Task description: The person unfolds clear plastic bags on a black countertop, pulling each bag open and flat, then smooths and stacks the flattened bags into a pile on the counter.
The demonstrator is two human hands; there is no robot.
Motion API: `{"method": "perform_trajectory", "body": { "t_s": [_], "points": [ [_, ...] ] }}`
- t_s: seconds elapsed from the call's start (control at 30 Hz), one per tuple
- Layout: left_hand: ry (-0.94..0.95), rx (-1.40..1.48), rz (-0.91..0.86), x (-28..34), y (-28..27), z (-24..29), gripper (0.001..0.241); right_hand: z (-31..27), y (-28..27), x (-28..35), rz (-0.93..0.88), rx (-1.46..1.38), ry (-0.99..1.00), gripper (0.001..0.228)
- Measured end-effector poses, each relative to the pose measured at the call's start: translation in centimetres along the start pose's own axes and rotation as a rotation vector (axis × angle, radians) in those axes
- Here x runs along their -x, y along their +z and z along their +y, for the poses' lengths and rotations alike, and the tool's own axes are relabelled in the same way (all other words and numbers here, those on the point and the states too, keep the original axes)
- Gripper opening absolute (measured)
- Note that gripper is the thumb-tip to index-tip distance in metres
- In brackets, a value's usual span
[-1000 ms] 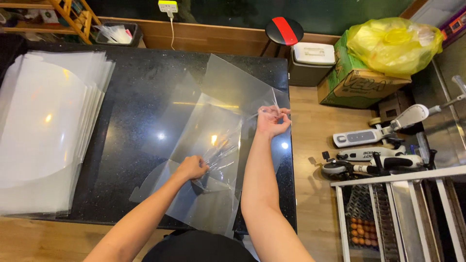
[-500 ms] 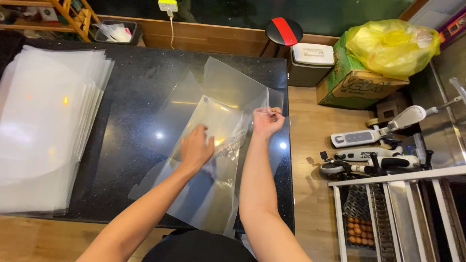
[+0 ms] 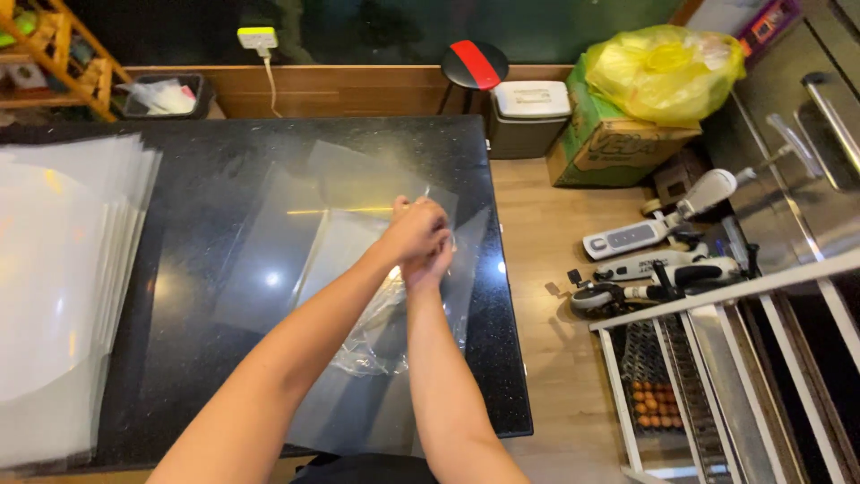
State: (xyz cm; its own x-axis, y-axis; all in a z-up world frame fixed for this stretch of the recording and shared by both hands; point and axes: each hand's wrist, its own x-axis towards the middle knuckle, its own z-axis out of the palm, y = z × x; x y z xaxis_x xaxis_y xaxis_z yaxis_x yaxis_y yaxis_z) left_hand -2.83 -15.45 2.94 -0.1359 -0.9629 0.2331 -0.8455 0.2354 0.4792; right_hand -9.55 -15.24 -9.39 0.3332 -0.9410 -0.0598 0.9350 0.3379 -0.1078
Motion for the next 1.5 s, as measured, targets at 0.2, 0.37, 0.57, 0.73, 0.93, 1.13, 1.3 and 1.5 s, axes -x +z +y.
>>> {"method": "perform_trajectory", "body": {
  "t_s": [0.2,0.37,0.57,0.73,0.93,1.13,1.3,1.5],
  "points": [
    [-0.023,0.158,-0.286,-0.6,-0.9,-1.9,0.029,-1.6,-0.8,1.5,0.234,-0.084,0.080,0.052],
    [0.009,0.466,-0.362,-0.6,2.8,-5.4,0.030,-2.3,-0.8,2.1,0.175,-0.226,0.223,0.048],
    [-0.155,0.795,-0.500,-0.1,4.6,-7.1,0.022,-2.5,-0.7,2.3,0.281,-0.064,0.210,0.038],
    [-0.305,0.914,-0.571,-0.1,3.1,-5.7,0.019,-2.7,1.0,2.7,0.423,-0.050,0.170,0.033],
    [-0.134,0.869,-0.422,1.1,3.9,-5.9,0.019,-3.0,-3.9,0.9,0.418,-0.021,0.170,0.028],
    [-0.213,0.528,-0.192,1.5,1.6,-1.8,0.020,-3.3,0.4,1.2,0.496,-0.017,0.205,0.026],
    [-0.064,0.289,0.000,1.2,2.2,-2.0,0.020,-2.8,-0.1,0.6,0.422,-0.089,0.183,0.027],
    [-0.052,0.217,-0.021,0.8,2.3,-2.9,0.015,-2.4,-3.2,-1.0,0.541,-0.033,0.201,0.033]
  ]
}}
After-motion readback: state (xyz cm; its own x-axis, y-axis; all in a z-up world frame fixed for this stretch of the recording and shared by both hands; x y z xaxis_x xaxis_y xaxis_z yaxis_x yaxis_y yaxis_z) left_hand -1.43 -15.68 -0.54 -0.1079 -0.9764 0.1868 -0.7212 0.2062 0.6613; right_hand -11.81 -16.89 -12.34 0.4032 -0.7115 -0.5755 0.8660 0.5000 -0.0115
